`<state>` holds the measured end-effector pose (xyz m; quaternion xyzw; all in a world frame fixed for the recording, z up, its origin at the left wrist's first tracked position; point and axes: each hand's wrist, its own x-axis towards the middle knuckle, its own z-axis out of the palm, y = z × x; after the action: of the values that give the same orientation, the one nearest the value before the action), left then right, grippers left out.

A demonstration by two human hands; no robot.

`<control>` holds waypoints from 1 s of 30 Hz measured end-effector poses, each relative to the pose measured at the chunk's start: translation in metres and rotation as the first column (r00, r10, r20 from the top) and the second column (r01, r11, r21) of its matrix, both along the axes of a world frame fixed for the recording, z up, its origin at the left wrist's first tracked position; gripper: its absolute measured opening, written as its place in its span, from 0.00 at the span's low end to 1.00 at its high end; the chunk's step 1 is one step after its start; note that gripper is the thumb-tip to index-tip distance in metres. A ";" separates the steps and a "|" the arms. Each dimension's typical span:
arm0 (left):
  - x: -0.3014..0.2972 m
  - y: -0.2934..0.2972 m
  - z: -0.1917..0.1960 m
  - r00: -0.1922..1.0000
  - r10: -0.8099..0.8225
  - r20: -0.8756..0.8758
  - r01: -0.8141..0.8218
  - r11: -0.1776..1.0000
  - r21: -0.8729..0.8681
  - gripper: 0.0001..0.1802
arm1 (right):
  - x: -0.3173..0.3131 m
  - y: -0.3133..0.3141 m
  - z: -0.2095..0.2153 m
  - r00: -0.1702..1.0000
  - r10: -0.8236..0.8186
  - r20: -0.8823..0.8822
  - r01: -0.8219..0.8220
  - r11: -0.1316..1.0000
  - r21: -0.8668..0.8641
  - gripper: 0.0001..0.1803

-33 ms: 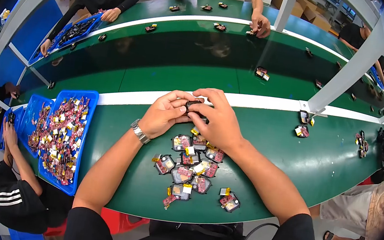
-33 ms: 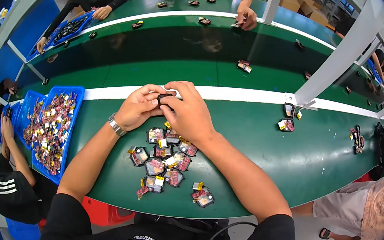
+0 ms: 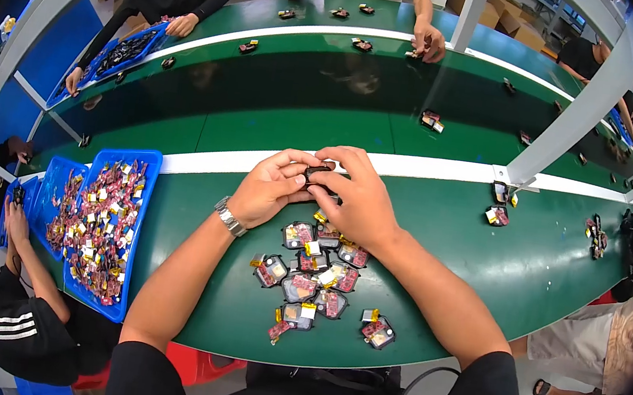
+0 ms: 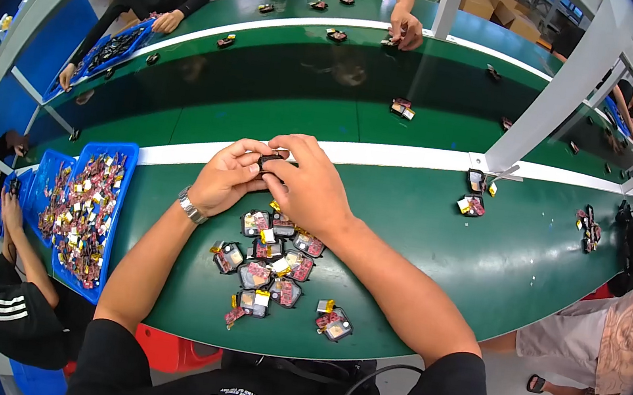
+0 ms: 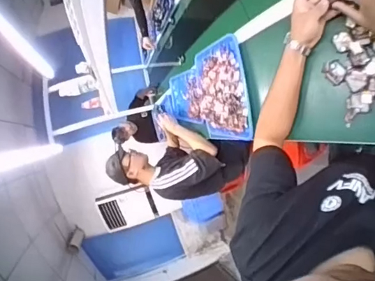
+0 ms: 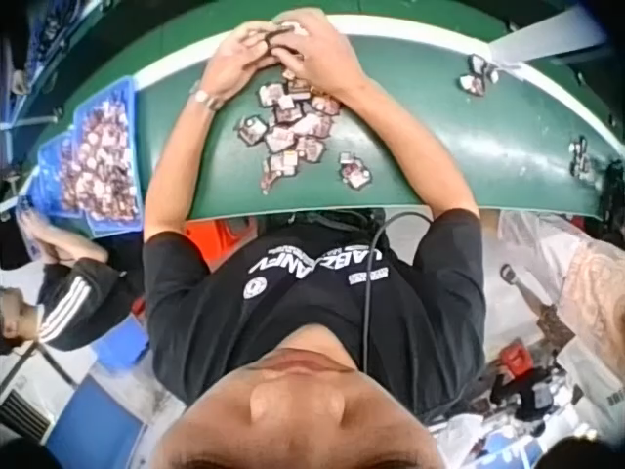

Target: Assembling small electronic components at a workshop workbench.

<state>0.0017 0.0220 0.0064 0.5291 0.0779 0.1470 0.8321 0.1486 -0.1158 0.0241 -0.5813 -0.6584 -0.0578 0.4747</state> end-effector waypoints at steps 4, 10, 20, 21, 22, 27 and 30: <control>0.001 0.001 -0.002 1.000 -0.012 0.005 0.012 1.000 -0.010 0.15 | -0.004 0.000 0.002 0.994 -0.039 0.097 0.035 0.998 0.049 0.07; 0.001 0.000 -0.003 1.000 0.023 -0.008 -0.022 0.999 0.026 0.15 | -0.006 0.000 0.006 0.968 -0.104 0.228 0.090 0.993 0.072 0.07; 0.003 -0.006 0.001 0.998 0.063 -0.032 -0.060 0.993 0.098 0.15 | 0.001 0.000 -0.004 0.998 -0.006 -0.064 0.005 1.000 -0.014 0.08; 0.003 -0.006 0.002 0.998 0.049 -0.026 -0.047 0.996 0.082 0.15 | 0.002 0.000 -0.003 0.998 -0.006 -0.063 0.005 1.000 -0.012 0.08; 0.002 -0.006 0.002 0.998 0.051 -0.027 -0.048 0.995 0.083 0.15 | 0.002 0.000 -0.002 0.999 0.005 -0.049 -0.006 1.000 -0.012 0.08; 0.000 -0.005 0.004 0.996 0.071 -0.052 -0.066 0.993 0.098 0.15 | 0.002 0.000 0.000 0.999 -0.008 0.034 0.007 1.000 0.016 0.08; 0.002 -0.008 0.003 0.995 0.089 -0.044 -0.084 0.991 0.106 0.14 | 0.006 -0.001 -0.002 1.000 0.021 -0.023 -0.021 1.000 0.013 0.08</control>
<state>0.0034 0.0141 0.0089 0.5713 0.1131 0.1741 0.7941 0.1541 -0.1172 0.0220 -0.5721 -0.6584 -0.0500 0.4865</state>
